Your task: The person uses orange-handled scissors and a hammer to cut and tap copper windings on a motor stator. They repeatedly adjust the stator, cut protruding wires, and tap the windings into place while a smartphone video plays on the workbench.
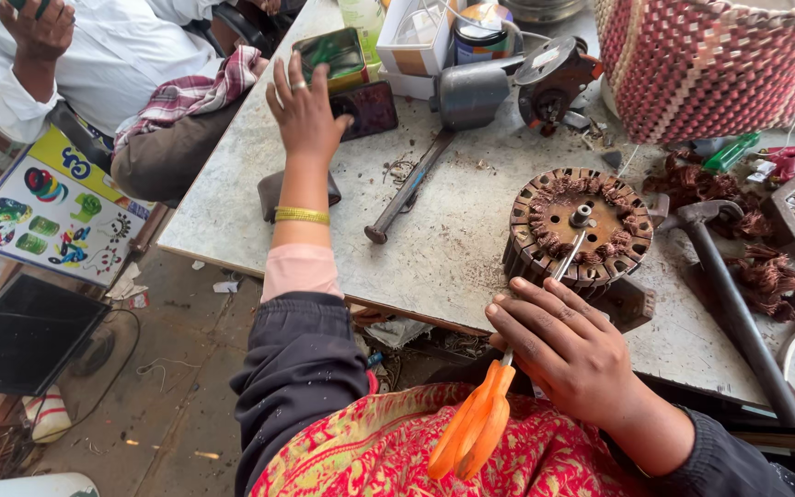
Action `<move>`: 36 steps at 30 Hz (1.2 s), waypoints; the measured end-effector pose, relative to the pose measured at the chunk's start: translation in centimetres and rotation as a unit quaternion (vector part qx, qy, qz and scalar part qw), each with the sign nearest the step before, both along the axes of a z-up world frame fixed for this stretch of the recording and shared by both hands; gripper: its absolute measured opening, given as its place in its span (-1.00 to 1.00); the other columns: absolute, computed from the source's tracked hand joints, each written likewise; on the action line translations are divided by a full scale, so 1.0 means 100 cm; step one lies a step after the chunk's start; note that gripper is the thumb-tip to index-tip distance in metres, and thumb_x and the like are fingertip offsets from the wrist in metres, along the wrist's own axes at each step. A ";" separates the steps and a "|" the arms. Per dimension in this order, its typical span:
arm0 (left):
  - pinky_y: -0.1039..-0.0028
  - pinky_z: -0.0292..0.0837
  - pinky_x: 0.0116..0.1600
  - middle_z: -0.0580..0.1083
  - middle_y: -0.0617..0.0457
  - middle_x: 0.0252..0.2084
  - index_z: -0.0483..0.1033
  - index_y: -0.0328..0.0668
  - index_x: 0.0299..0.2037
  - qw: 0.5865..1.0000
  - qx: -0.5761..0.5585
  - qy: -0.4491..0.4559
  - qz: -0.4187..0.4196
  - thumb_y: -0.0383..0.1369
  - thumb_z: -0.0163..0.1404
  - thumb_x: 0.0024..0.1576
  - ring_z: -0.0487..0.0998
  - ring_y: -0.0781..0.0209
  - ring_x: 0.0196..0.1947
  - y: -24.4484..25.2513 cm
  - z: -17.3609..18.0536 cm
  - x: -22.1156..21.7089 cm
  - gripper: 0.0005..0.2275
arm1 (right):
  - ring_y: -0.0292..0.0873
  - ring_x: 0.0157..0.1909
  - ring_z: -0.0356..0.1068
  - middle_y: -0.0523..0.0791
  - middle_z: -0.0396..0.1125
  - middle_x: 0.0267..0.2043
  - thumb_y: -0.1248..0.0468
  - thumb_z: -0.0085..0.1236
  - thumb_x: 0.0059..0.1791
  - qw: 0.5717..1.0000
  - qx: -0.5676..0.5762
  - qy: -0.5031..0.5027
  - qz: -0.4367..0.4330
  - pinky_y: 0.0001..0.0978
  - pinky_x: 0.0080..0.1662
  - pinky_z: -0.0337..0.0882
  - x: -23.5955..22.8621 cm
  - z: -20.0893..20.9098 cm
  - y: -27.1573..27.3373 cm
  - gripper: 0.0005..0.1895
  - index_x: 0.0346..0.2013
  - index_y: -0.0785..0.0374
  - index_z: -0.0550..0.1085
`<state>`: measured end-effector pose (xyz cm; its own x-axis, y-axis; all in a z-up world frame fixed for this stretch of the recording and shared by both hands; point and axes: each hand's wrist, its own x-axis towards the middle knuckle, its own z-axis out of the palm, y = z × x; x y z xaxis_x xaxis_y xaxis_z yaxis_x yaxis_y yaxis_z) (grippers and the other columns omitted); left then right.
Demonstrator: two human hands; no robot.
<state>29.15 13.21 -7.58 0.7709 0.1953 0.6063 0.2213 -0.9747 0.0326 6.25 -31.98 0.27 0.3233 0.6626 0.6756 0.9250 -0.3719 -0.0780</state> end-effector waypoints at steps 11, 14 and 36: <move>-0.38 -0.39 0.49 -0.15 -0.26 0.58 0.01 0.08 0.53 0.997 0.005 0.047 0.060 0.30 0.33 -0.26 -0.40 -0.31 0.55 -0.015 0.004 0.044 0.15 | 0.00 0.26 0.39 -0.08 0.45 0.07 0.25 0.25 -0.06 1.000 0.003 0.008 -0.003 -0.03 0.29 0.32 0.001 -0.002 0.001 -0.54 0.13 0.20 0.48; -0.40 -0.41 0.48 -0.17 -0.30 0.57 -0.02 0.08 0.54 0.997 -0.008 0.045 0.058 0.31 0.33 -0.29 -0.42 -0.33 0.54 -0.022 0.003 0.047 0.18 | -0.01 0.25 0.40 -0.09 0.45 0.07 0.22 0.27 -0.05 1.000 0.005 0.005 -0.003 -0.04 0.29 0.33 0.001 -0.002 0.001 -0.55 0.13 0.20 0.48; -0.38 -0.42 0.50 -0.22 -0.32 0.58 -0.07 0.15 0.55 0.998 0.014 0.031 0.049 0.27 0.37 -0.29 -0.45 -0.35 0.53 -0.015 -0.011 0.073 0.20 | 0.01 0.22 0.43 -0.08 0.48 0.04 0.18 0.28 -0.04 1.000 0.013 0.026 0.002 -0.02 0.26 0.35 0.003 -0.001 0.002 -0.60 0.07 0.20 0.51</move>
